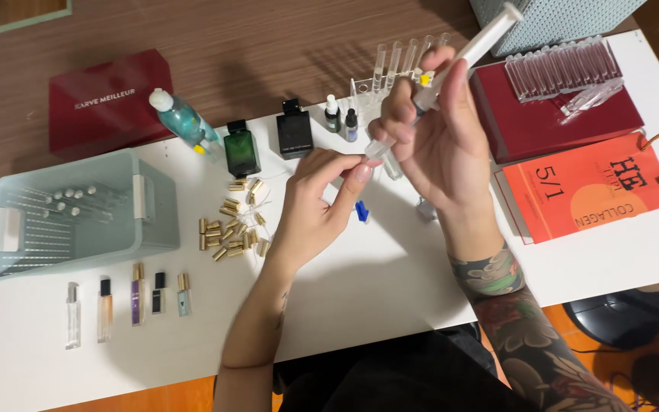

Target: Cleaning a perfume bottle with a cloth and using a syringe with tubing to transfer fragrance liquid.

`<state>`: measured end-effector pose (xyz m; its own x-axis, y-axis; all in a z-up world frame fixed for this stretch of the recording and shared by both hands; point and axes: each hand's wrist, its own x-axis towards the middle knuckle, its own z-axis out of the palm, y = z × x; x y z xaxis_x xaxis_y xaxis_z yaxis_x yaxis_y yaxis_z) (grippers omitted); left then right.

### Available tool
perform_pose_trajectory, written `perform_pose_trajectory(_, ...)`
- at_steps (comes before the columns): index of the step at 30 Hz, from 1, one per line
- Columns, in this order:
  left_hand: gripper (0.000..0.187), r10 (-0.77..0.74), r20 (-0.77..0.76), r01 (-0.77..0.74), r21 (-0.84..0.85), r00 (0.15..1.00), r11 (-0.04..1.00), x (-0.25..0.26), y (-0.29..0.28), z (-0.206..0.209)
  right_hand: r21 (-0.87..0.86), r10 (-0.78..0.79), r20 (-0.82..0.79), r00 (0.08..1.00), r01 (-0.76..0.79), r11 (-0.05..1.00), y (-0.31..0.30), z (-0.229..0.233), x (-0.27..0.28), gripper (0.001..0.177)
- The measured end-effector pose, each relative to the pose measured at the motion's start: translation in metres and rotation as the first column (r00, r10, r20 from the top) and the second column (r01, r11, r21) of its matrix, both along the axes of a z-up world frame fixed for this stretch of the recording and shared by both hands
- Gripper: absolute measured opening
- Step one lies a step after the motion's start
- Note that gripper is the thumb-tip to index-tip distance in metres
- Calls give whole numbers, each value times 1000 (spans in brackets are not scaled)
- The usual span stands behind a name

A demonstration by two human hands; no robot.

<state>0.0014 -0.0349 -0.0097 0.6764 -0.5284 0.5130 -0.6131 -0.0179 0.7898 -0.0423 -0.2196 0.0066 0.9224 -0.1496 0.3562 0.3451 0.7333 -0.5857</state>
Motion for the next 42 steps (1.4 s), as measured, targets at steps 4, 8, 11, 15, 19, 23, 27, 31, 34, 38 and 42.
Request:
perform_pose_trajectory(4, 16, -70, -233, 67, -22, 970, 997, 0, -5, -9, 271, 167, -121, 978, -130, 954, 2, 21, 2, 68)
perform_pose_trajectory(8, 15, -35, -113, 33, -21, 993, 999, 3, -2, -11, 146, 241, -52, 969, -231, 962, -28, -5, 6, 97)
perform_pose_trajectory(11, 14, -33, -19, 33, -1, 999, 999, 4, 0, -12, 233, 383, -56, 922, -361, 903, -23, 10, 6, 95)
perform_pose_trajectory(15, 15, -40, -49, 41, 26, 998, 999, 5, 1, -13, 418, 289, -231, 929, -173, 892, -13, 25, 2, 88)
perform_pose_trajectory(19, 15, -36, -31, 38, 52, 999, 998, 7, 2, -14, 408, 290, -230, 929, -179, 895, -16, 21, 3, 81)
perform_pose_trajectory(23, 15, -35, -39, 37, 55, 999, 998, 8, 3, -17, 400, 293, -219, 931, -188, 897, -17, 17, 4, 76)
perform_pose_trajectory(27, 16, -17, -72, 20, 32, 997, 999, 7, 4, -14, 340, 270, -193, 943, -193, 920, -18, 10, 6, 69)
perform_pose_trajectory(31, 17, -15, -132, 19, 27, 991, 999, 7, 5, -11, 355, 270, -185, 945, -192, 915, -19, 7, 8, 67)
perform_pose_trajectory(34, 16, -25, -119, 28, 25, 993, 999, 7, 5, -13, 363, 264, -198, 944, -180, 914, -17, 10, 6, 66)
perform_pose_trajectory(38, 15, -34, -78, 35, 11, 996, 999, 4, 5, -9, 394, 255, -218, 942, -154, 906, -13, 13, 5, 68)
perform_pose_trajectory(42, 14, -73, -119, 73, 0, 990, 997, 3, 5, -7, 412, 303, -186, 935, -206, 888, -17, 8, 9, 73)
